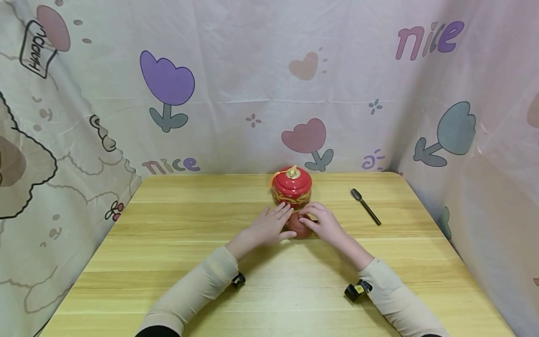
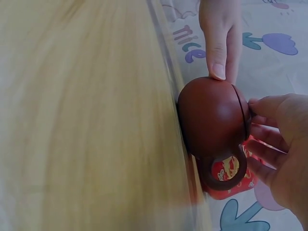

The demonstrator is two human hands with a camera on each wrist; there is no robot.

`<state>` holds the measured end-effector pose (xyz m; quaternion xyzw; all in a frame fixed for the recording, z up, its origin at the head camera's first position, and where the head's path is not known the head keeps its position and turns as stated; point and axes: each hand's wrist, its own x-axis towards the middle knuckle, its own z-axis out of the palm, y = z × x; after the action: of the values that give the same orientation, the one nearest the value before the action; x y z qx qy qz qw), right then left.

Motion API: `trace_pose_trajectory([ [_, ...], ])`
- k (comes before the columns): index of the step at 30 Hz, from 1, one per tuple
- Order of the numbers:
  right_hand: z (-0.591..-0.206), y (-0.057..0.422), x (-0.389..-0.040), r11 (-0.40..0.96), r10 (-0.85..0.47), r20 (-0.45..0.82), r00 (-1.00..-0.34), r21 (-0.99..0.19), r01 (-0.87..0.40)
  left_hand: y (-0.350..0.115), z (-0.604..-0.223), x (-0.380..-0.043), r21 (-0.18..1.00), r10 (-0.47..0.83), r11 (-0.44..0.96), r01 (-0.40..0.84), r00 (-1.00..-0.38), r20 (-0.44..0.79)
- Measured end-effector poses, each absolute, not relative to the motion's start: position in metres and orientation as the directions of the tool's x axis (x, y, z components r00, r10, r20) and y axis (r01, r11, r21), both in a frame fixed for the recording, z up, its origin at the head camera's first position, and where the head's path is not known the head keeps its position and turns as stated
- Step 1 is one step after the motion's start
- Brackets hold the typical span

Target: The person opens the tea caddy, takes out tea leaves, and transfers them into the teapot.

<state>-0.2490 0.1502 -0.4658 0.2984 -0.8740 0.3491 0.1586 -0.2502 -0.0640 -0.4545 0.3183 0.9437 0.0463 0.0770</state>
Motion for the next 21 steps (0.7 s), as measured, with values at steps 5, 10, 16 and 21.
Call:
trace_pose_trajectory([
  [5,-0.465,0.1501,-0.2481,0.58,-0.411,0.498,-0.764,-0.504,-0.64,-0.0644,-0.4567,-0.2508,0.134,0.609,0.792,0.596,-0.786,-0.104],
  [10,-0.4623,0.1502,-0.2462,0.584,-0.411,0.522,-0.748,-0.479,-0.655,-0.0644,-0.458,-0.2515,0.13,0.61,0.791,0.597,-0.786,-0.102],
  [16,-0.4596,0.1517,-0.2449,0.62,-0.405,0.553,-0.728,-0.419,-0.664,-0.0643,-0.459,-0.2519,0.122,0.6,0.799,0.588,-0.793,-0.107],
  [21,-0.4579,0.1534,-0.2448,0.624,-0.42,0.624,-0.658,-0.327,-0.709,-0.0636,-0.457,-0.2509,0.133,0.599,0.8,0.585,-0.793,-0.109],
])
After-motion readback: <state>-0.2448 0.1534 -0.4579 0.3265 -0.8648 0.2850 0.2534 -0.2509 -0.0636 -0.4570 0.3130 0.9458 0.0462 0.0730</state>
